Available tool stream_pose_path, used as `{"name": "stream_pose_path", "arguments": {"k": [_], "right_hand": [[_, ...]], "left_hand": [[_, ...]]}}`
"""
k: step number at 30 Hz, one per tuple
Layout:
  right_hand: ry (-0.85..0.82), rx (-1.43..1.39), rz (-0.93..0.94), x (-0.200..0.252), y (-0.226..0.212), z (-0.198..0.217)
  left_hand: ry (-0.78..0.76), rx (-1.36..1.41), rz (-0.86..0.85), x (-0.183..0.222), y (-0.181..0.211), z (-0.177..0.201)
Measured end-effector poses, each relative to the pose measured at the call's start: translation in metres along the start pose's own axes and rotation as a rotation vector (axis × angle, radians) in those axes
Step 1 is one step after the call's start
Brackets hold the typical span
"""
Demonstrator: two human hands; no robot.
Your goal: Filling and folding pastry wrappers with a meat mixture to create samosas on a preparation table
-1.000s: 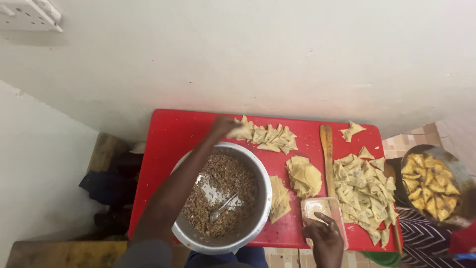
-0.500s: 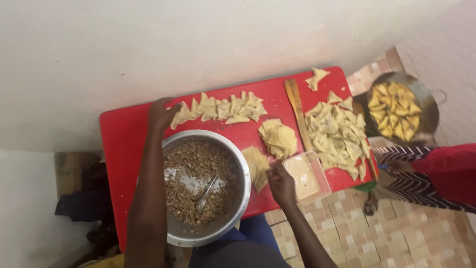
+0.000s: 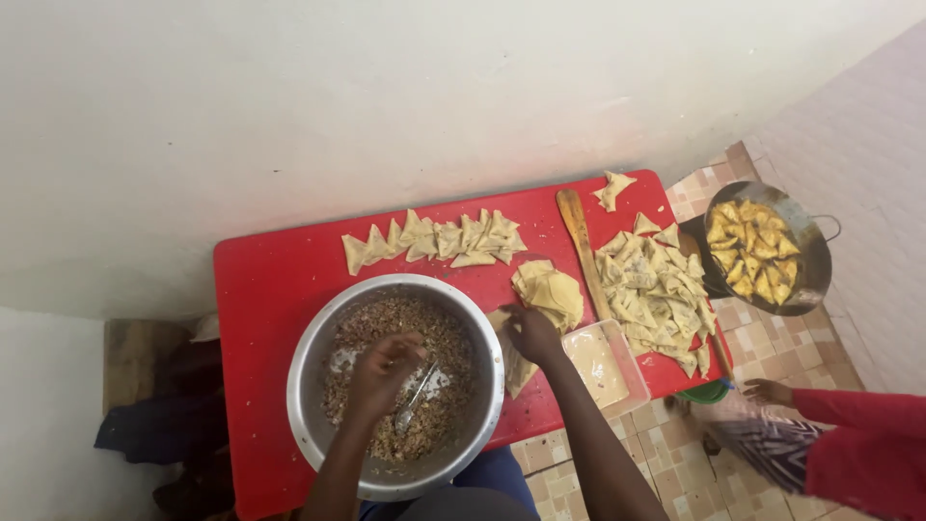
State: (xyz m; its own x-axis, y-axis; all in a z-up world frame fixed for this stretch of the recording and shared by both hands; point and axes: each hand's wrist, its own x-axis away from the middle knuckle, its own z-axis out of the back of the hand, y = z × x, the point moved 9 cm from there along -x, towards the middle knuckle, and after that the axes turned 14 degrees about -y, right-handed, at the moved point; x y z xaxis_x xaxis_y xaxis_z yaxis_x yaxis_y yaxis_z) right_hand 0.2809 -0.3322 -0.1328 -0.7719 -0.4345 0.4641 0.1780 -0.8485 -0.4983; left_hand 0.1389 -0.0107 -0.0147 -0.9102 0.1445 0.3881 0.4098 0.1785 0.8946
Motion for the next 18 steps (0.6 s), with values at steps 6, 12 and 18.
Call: {"name": "stream_pose_path", "arguments": {"k": [6,12,18], "right_hand": [[0.729,0.033,0.133,0.081,-0.107,0.11],[0.548,-0.546,0.268,0.15,-0.183,0.119],[0.251,-1.156,0.116,0.141,-0.173,0.067]], "left_hand": [[-0.383,0.322,0.01,-0.007,-0.009,-0.084],[-0.338,0.674,-0.02,-0.051,-0.026,-0.086],[-0.495,0.474,-0.129,-0.02,0.021,-0.08]]}}
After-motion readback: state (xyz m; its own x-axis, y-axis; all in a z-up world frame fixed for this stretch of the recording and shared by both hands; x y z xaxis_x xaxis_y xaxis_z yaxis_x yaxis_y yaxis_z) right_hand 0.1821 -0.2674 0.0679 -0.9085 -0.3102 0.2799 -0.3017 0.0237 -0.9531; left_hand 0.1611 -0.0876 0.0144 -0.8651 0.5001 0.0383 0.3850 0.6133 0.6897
